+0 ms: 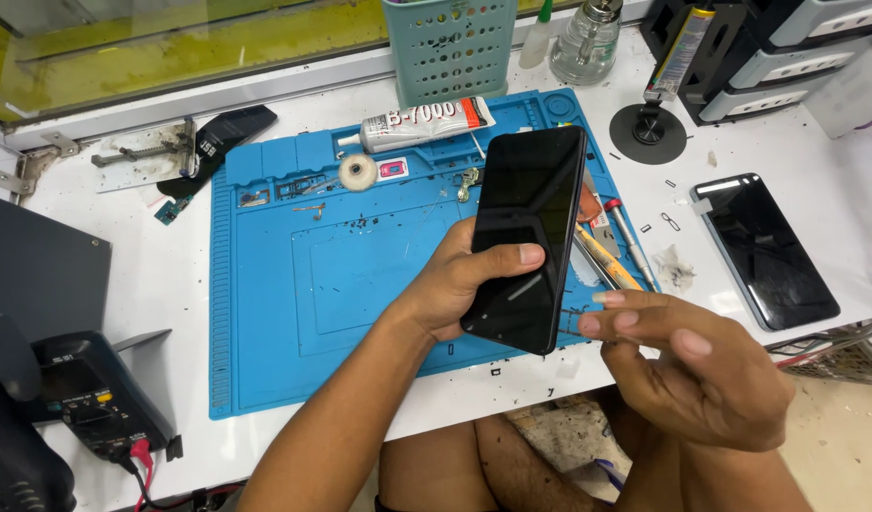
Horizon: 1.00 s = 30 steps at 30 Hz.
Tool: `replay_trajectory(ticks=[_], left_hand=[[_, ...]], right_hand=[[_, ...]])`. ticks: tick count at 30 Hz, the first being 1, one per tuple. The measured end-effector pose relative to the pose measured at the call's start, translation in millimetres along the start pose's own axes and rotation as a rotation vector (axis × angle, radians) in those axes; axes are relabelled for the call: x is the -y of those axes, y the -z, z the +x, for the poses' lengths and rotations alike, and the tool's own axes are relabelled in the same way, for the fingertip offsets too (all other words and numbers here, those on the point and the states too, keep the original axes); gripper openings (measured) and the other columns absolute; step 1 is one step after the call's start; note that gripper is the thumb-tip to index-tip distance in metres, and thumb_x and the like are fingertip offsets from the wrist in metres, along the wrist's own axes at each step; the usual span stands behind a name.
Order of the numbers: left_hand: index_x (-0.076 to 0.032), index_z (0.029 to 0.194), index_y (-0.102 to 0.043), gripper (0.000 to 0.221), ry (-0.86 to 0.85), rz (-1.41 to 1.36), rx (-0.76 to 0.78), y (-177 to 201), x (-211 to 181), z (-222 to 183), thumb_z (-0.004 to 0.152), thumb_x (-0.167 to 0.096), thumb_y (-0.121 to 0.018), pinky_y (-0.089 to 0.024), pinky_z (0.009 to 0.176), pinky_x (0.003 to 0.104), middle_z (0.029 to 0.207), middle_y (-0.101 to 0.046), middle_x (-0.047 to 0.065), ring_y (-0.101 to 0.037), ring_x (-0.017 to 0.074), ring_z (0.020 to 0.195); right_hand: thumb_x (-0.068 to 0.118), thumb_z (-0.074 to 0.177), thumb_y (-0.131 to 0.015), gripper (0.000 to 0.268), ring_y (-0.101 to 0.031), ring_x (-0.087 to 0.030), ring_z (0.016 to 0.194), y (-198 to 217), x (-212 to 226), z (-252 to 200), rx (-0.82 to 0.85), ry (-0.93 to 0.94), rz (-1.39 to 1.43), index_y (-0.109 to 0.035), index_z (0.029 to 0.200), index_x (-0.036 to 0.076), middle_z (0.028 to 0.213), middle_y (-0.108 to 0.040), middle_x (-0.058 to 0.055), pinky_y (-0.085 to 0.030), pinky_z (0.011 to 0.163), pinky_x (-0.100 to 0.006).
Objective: Cleaning and inspecting a smartphone on a repair bench using a cloth and pry tool
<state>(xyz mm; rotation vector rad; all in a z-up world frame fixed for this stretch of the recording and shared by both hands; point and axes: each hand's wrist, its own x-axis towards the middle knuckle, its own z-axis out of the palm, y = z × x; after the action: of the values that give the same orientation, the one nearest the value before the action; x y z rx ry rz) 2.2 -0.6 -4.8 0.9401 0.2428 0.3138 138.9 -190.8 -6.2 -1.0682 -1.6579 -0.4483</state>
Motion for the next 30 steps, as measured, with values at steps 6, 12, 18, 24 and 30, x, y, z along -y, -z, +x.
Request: replay_trajectory(ticks=[6,12,18,24,30], left_hand=[[-0.003,0.109,-0.068,0.039,-0.013,0.063,-0.081,-5,3,1,0.078,-0.024,-0.079,-0.060,0.073,0.038,0.097,-0.071,0.010,-0.069,0.0240,0.085],[-0.002,0.109,-0.067,0.040,-0.051,0.046,-0.123,-4,7,3,0.078,-0.024,-0.078,-0.059,0.072,0.037,0.095,-0.071,0.010,-0.070,0.0237,0.083],[-0.004,0.105,-0.065,0.035,-0.122,0.044,-0.138,3,5,4,0.079,-0.025,-0.078,-0.059,0.068,0.036,0.091,-0.068,0.007,-0.068,0.0222,0.080],[-0.004,0.104,-0.067,0.033,-0.200,0.099,-0.087,1,9,3,0.081,-0.024,-0.080,-0.058,0.074,0.033,0.095,-0.070,0.005,-0.068,0.0189,0.084],[-0.006,0.100,-0.066,0.032,-0.240,0.253,-0.073,-4,2,0,0.080,-0.028,-0.078,-0.056,0.072,0.031,0.090,-0.067,0.002,-0.065,0.0161,0.082]], right_hand=[[-0.016,0.095,-0.072,0.063,-0.077,-0.021,0.091,-9,8,7,0.035,-0.030,-0.073,-0.038,0.143,0.007,0.100,-0.072,-0.020,-0.073,0.091,-0.044],[-0.019,0.093,-0.069,0.067,-0.076,-0.026,0.107,-8,3,-3,0.036,-0.143,0.042,-0.038,0.146,0.007,0.116,-0.066,-0.020,-0.072,0.097,-0.039],[-0.003,0.087,-0.068,0.059,-0.071,-0.035,0.112,-10,1,8,-0.242,-0.696,0.606,-0.040,0.140,-0.002,0.130,-0.059,-0.027,-0.061,0.107,-0.044],[0.001,0.079,-0.080,0.066,-0.070,-0.022,0.088,-8,-2,12,-0.251,-1.112,1.035,-0.050,0.138,-0.003,0.115,-0.063,-0.021,-0.061,0.088,-0.034],[-0.003,0.079,-0.079,0.065,-0.068,-0.019,0.079,-8,-4,15,-0.158,-1.180,1.086,-0.051,0.137,-0.004,0.113,-0.061,-0.020,-0.063,0.083,-0.034]])
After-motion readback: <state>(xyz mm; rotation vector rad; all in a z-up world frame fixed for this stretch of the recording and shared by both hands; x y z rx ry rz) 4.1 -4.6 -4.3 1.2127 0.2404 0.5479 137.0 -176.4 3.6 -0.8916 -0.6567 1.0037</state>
